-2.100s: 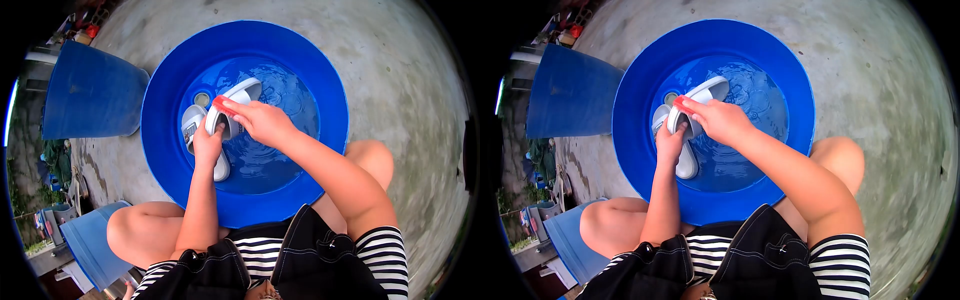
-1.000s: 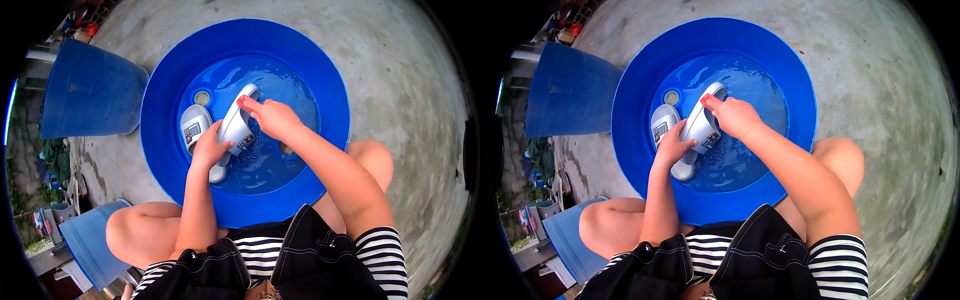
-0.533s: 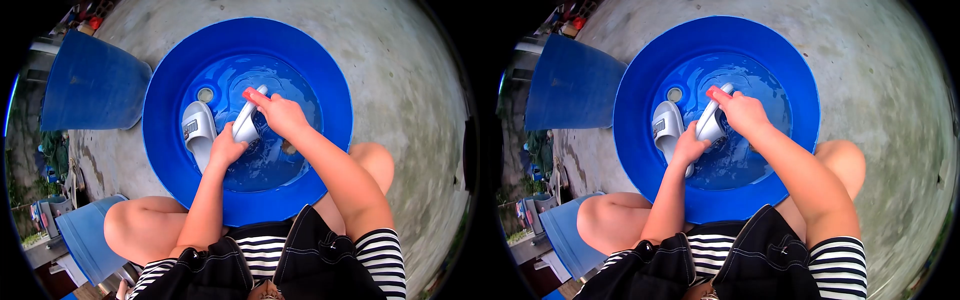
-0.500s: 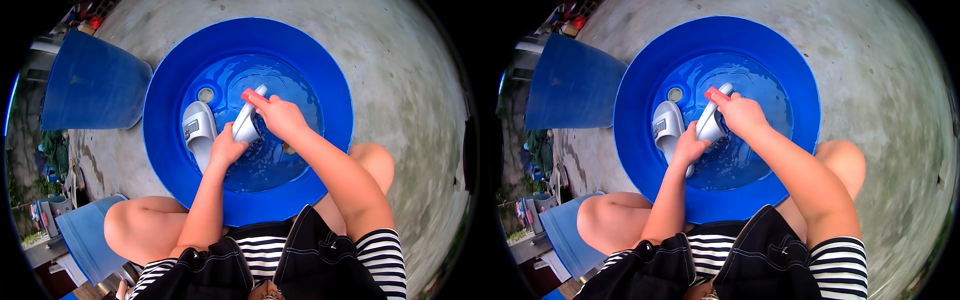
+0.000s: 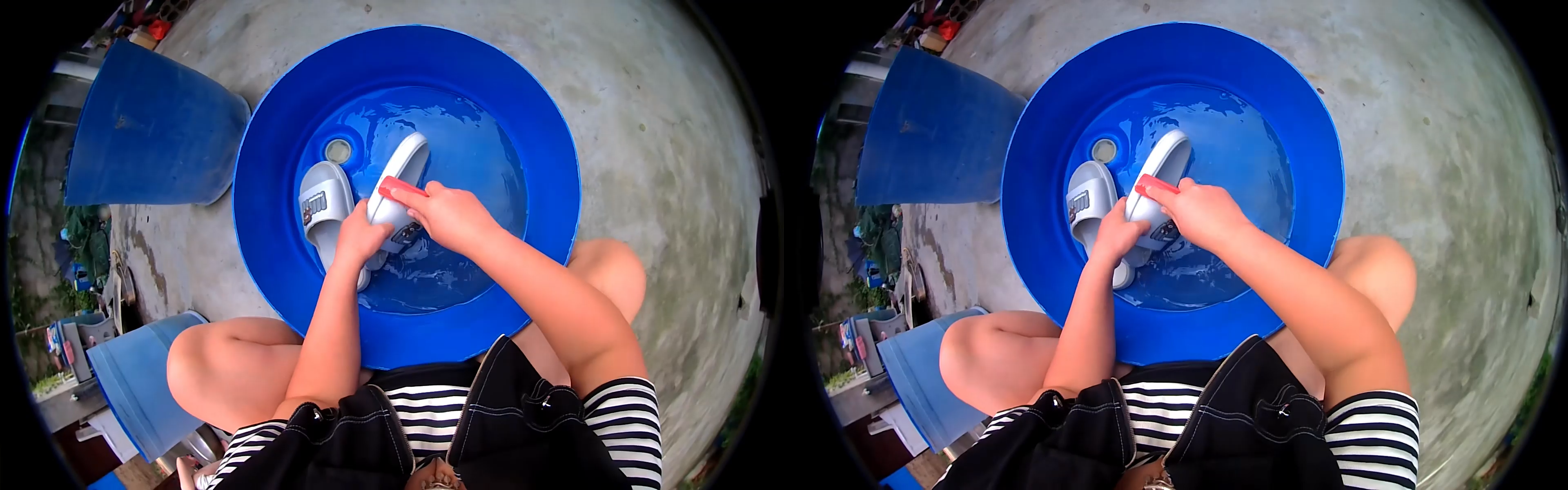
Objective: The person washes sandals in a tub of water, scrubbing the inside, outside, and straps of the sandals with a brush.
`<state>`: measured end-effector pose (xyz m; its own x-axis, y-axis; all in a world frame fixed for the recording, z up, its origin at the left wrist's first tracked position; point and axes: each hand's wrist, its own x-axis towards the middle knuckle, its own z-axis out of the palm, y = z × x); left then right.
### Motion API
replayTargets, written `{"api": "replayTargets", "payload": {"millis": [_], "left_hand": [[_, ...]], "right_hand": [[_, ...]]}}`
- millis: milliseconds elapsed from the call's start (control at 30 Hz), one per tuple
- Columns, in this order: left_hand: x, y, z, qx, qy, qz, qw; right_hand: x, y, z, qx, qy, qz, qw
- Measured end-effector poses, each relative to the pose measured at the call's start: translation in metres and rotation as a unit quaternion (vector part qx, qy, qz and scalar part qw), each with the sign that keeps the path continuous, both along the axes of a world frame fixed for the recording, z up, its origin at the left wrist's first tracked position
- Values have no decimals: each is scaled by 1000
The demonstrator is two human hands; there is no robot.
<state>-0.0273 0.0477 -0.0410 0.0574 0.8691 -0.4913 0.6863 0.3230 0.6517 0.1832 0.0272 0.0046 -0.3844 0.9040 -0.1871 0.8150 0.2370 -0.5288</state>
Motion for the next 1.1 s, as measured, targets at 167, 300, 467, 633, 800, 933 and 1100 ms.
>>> {"api": "replayTargets", "payload": {"millis": [167,300,467,633,800,933,1100], "left_hand": [[1,1,1,-28,26,-11,999],[3,-1,4,-3,18,14,1000],[-8,5,5,-59,11,-44,997],[6,1,-1,40,1,11,999],[13,-4,-3,40,3,-7,999],[16,-8,-9,54,48,-34,997],[12,-8,-14,52,64,-21,996]], "right_hand": [[39,28,-34,49,-102,-150,982],[7,7,-6,105,-20,-121,987],[9,7,-7,47,-46,-14,998],[5,7,-12,11,-1,-23,1000],[6,9,-17,26,-5,-6,1000],[16,20,-18,47,-35,-88,994],[-8,-2,-16,66,-63,26,995]]}}
